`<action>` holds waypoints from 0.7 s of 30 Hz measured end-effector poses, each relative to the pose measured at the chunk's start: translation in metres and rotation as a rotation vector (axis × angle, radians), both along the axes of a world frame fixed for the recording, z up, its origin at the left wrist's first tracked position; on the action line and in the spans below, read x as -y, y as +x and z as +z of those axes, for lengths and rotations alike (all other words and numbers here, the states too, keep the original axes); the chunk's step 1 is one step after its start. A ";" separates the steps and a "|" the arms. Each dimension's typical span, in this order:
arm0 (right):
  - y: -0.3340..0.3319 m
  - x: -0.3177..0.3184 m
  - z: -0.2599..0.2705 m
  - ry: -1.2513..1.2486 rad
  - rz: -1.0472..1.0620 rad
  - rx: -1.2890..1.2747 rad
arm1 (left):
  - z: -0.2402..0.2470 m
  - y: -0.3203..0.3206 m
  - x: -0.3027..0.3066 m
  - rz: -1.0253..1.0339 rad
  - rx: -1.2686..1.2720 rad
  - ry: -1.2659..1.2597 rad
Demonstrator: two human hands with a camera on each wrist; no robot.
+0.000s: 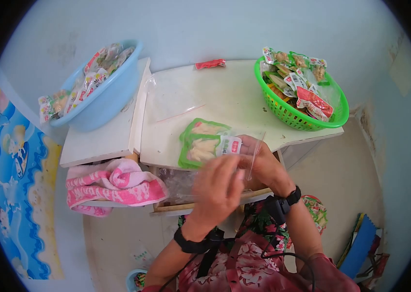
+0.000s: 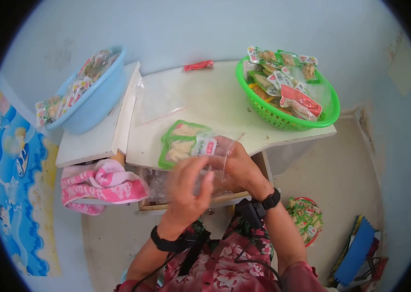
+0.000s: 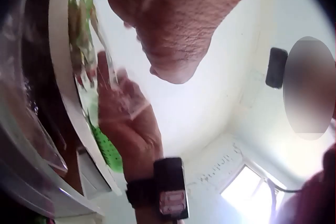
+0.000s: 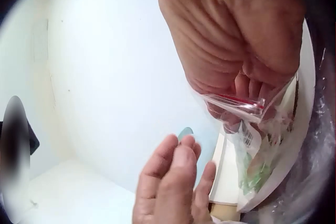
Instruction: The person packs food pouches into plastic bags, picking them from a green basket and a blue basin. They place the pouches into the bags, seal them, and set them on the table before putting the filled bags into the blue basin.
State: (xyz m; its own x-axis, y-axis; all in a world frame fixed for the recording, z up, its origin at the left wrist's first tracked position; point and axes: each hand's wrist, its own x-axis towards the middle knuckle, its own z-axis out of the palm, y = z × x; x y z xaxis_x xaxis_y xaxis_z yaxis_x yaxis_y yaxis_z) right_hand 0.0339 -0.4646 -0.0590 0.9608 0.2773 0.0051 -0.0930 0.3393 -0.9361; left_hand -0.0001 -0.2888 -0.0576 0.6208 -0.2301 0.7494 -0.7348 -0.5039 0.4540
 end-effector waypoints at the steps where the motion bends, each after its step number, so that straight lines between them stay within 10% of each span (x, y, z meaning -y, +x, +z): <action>1: -0.002 -0.001 0.001 -0.081 -0.038 0.002 | 0.001 0.003 -0.013 0.077 0.072 0.020; 9: 0.000 -0.002 0.005 -0.743 -0.222 0.169 | -0.043 0.031 -0.075 0.145 -0.357 -0.246; 15: 0.019 -0.023 0.010 -0.424 -0.118 0.104 | -0.046 0.048 -0.077 -0.018 -0.538 -0.483; 17: 0.044 -0.028 -0.011 -0.708 -0.135 0.298 | -0.043 0.055 -0.076 0.002 -0.513 -0.474; 21: 0.051 -0.046 -0.009 -0.476 -0.127 0.196 | -0.041 0.060 -0.078 0.179 -0.354 -0.099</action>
